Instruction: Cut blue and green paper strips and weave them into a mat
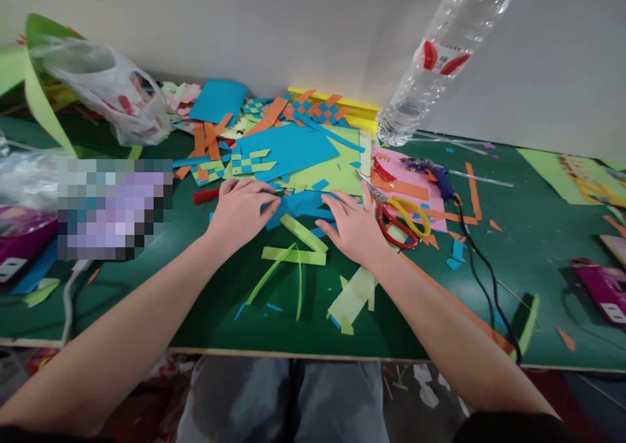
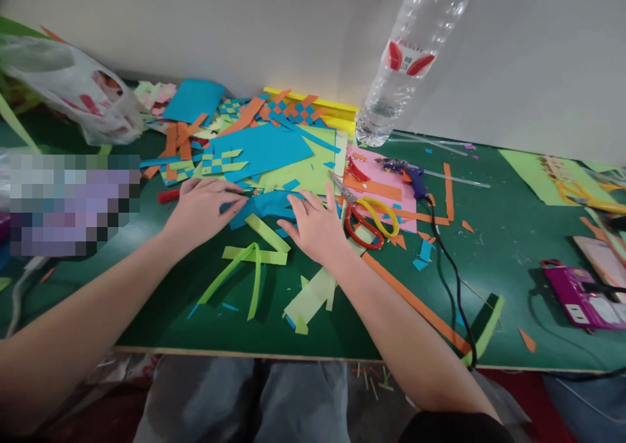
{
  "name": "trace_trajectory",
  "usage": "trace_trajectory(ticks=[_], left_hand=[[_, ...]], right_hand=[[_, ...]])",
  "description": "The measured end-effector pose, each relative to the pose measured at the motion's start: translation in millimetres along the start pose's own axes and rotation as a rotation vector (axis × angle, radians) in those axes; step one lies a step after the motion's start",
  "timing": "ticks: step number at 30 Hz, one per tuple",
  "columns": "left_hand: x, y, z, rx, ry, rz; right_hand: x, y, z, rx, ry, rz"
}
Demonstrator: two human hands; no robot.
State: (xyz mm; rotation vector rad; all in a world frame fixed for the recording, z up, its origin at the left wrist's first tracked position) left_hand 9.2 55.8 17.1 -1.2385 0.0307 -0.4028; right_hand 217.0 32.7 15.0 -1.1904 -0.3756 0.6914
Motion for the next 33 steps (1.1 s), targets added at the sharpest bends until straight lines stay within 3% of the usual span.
trace_trajectory(ticks=[9,15,25,33], left_hand=[[-7,2,0,-0.048,0.004,0.089],[-5,2,0,-0.076,0.031,0.049],[-7,1,0,-0.083,0.016,0.022],[-7,-2,2,-0.091,-0.06,-0.029]], right_hand=[[4,-1,-2,0.067,0.079,-0.064],[-7,4,1,-0.075,-0.116,0.059],[1,3,-1,-0.006,0.033,0.001],[-8,5,1,-0.07,-0.158,0.202]])
Point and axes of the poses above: each hand's wrist, its own z-axis towards the middle knuckle, its own y-axis out of the palm, x = y × z, the point moved 5 cm from there along z, towards the middle knuckle, and after that the axes turned 6 degrees about -y, right-handed, at the moved point
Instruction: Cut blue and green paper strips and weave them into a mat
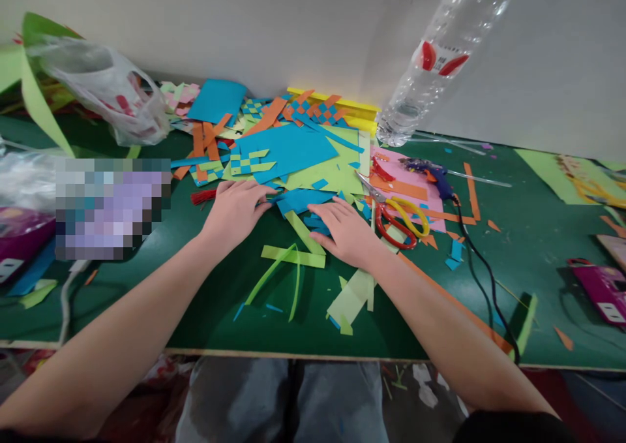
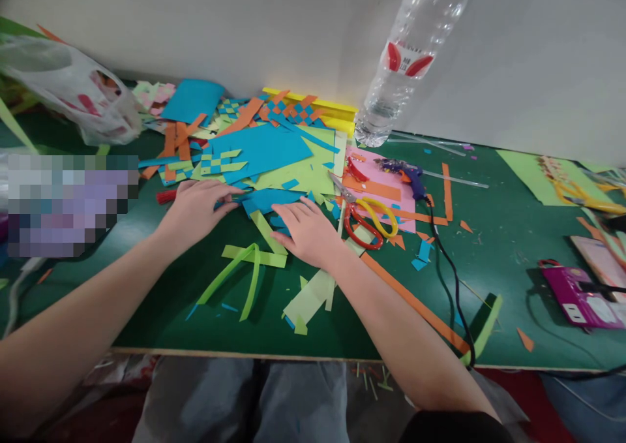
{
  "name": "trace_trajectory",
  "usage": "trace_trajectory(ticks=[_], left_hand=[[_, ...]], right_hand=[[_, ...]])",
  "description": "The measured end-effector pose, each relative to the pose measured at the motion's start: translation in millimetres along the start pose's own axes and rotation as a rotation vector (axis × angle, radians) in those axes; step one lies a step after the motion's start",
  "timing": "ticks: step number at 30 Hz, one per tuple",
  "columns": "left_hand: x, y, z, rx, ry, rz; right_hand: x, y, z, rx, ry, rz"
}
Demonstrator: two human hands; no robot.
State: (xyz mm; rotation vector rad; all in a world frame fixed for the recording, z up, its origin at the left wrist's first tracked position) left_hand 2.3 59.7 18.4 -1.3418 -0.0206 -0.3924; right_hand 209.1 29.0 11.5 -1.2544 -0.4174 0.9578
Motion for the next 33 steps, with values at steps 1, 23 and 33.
trace_trajectory(ticks=[1,23,33], left_hand=[[0,0,0,-0.009,-0.015,-0.004],[-16,-9,2,0.076,-0.135,0.125],[-2,-23,-1,0.161,-0.191,-0.085]], right_hand=[[-2,0,0,-0.014,-0.025,0.039],[8,1,-3,0.002,0.161,-0.015],[13,8,3,-0.034,0.147,-0.053]])
Point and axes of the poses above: each hand's wrist, its own z-axis towards the middle knuckle, its own y-axis out of the palm, x = y × z, the point moved 5 cm from there along z, towards the middle knuckle, and after that the axes turned 6 degrees about -y, right-handed, at the moved point
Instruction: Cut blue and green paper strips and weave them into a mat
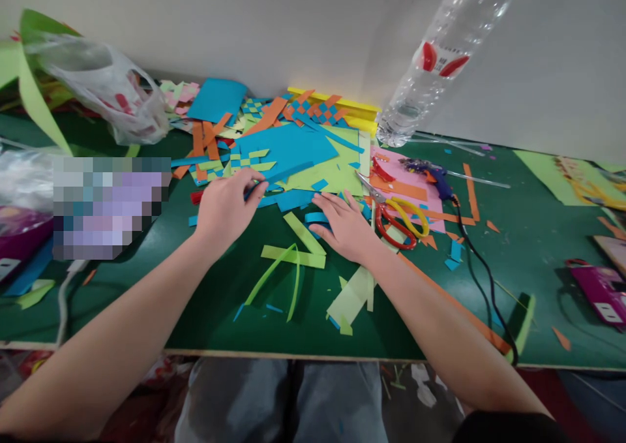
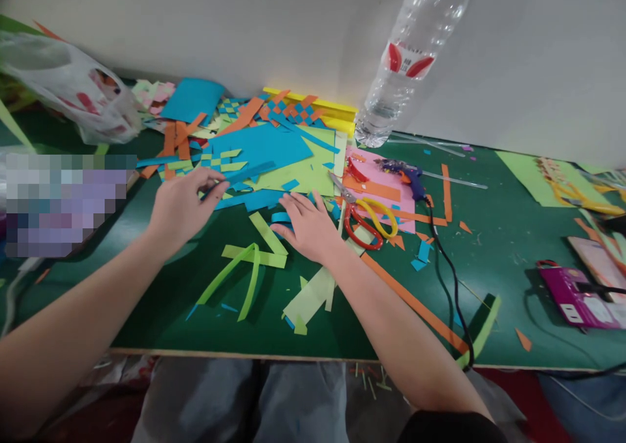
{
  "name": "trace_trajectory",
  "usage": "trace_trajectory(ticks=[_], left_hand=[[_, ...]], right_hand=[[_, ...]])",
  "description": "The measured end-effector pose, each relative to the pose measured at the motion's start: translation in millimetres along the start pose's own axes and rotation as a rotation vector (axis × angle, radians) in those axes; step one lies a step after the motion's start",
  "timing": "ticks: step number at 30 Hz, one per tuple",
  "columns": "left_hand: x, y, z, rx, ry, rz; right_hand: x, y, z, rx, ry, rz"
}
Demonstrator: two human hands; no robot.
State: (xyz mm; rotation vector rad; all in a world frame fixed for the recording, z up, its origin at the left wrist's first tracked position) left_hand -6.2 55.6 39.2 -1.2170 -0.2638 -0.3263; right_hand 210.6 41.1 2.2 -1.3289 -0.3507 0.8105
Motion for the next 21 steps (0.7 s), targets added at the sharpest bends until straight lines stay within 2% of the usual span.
trace_trajectory(ticks=[5,8,12,17,21], left_hand=[[10,10,-6,-0.129,0.035,-0.108],[11,15,-7,-0.136,0.057,-0.135],[7,16,-6,-0.135,0.048,-0.179],[8,13,-5,-0.138,0.032,-0.236],[16,14,-8,-0.192,0.055,-0.356]], right_hand=[[0,3,6,0.016,-0.015,-0.013],[-4,-3,5,0.068,-0.027,0.015],[-6,-16,0,0.217,0.003,0.032],[-6,-26,-7,0.298,0.038,0.031],[-10,-35,-11,0.381,0.037,0.095]])
Point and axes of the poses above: each hand's wrist, its own z-axis towards the middle knuckle, its own y-axis out of the palm, x = y × z, the point moved 5 cm from there along z, towards the middle knuckle, and after that the axes turned 6 degrees about -y, right-handed, at the moved point
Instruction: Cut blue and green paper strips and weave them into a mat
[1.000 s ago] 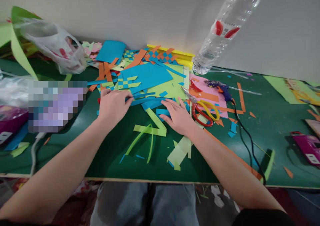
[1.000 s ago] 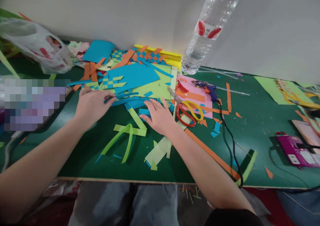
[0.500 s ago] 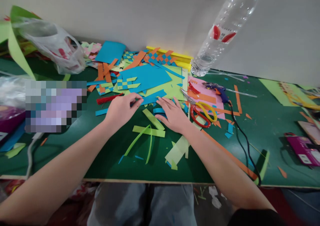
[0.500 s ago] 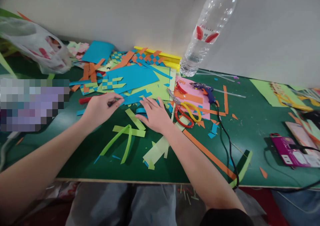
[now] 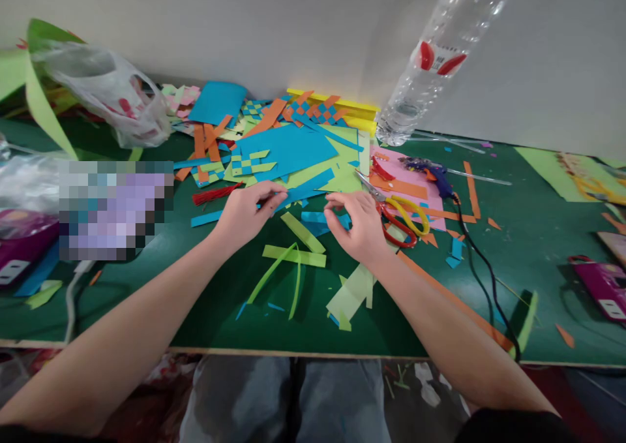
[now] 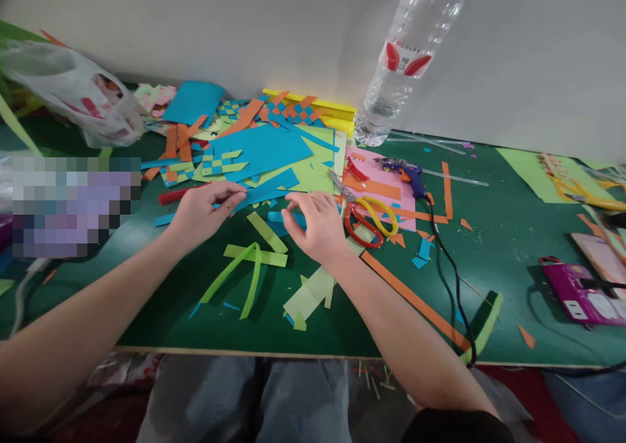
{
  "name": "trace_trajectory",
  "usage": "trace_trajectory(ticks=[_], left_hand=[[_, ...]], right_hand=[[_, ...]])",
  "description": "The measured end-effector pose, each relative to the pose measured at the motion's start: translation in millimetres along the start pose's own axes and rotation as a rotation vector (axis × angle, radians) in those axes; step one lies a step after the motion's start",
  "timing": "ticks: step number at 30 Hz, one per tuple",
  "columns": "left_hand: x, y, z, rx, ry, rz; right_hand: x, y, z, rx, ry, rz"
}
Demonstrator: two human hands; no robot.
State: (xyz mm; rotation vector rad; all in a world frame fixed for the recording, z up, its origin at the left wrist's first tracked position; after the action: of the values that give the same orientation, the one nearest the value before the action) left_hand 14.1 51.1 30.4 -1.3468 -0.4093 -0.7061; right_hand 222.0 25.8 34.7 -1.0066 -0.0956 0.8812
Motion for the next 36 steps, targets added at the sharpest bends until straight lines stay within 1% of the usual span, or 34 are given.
trace_trajectory(ticks=[3,6,8,11,13,14,15,17,19,21,23,25,28,33,36], left_hand=[[6,5,-3,-0.05,0.027,-0.092],[9,12,-5,-0.144,0.042,-0.162],[8,16,-6,-0.201,0.019,-0.217],[6,17,-5,-0.223,0.013,-0.241],[8,17,-4,-0.232,0.041,-0.223],[10,17,-3,-0.243,0.051,-0.213],[11,18,-3,-0.257,0.053,-0.208],[12,21,-4,-0.289,0.031,-0.23],[10,22,-5,-0.293,-0.03,-0.348],[6,23,-6,-0.292,-0.113,-0.517],[3,24,-7,-0.307,-0.175,-0.634],[3,24,-8,-0.333,-0.178,-0.666],[7,23,-7,-0.372,-0.125,-0.67],[11,21,-7,-0.399,-0.075,-0.753],[13,22,-9,-0.424,-0.08,-0.742]], right_hand=[[-11,2,0,-0.071,-0.084,0.082],[-19,5,-1,-0.139,-0.145,0.12],[-16,3,-1,-0.114,-0.111,0.118],[-3,-1,-1,-0.024,0.034,0.019],[2,-2,0,-0.019,0.089,-0.073],[1,-1,0,-0.044,0.083,-0.105],[-1,2,1,-0.085,0.053,-0.124],[-11,7,0,-0.187,-0.055,-0.138],[-24,12,-1,-0.265,-0.205,-0.154],[-34,16,-4,-0.289,-0.334,-0.172],[-37,17,-6,-0.259,-0.411,-0.178],[-35,17,-7,-0.21,-0.45,-0.167],[-32,17,-8,-0.17,-0.48,-0.146],[-35,14,-9,-0.189,-0.52,-0.141],[-36,13,-8,-0.188,-0.526,-0.134]])
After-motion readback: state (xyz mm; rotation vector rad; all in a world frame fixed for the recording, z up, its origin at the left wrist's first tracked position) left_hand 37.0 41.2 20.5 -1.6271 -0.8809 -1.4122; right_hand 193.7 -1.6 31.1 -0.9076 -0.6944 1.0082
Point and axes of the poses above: each hand's wrist, its own z-axis towards the middle knuckle, its own y-axis out of the palm, x = y × z, the point moved 5 cm from there along z, towards the middle knuckle, and after that the axes turned 6 degrees about -y, right-handed, at the moved point
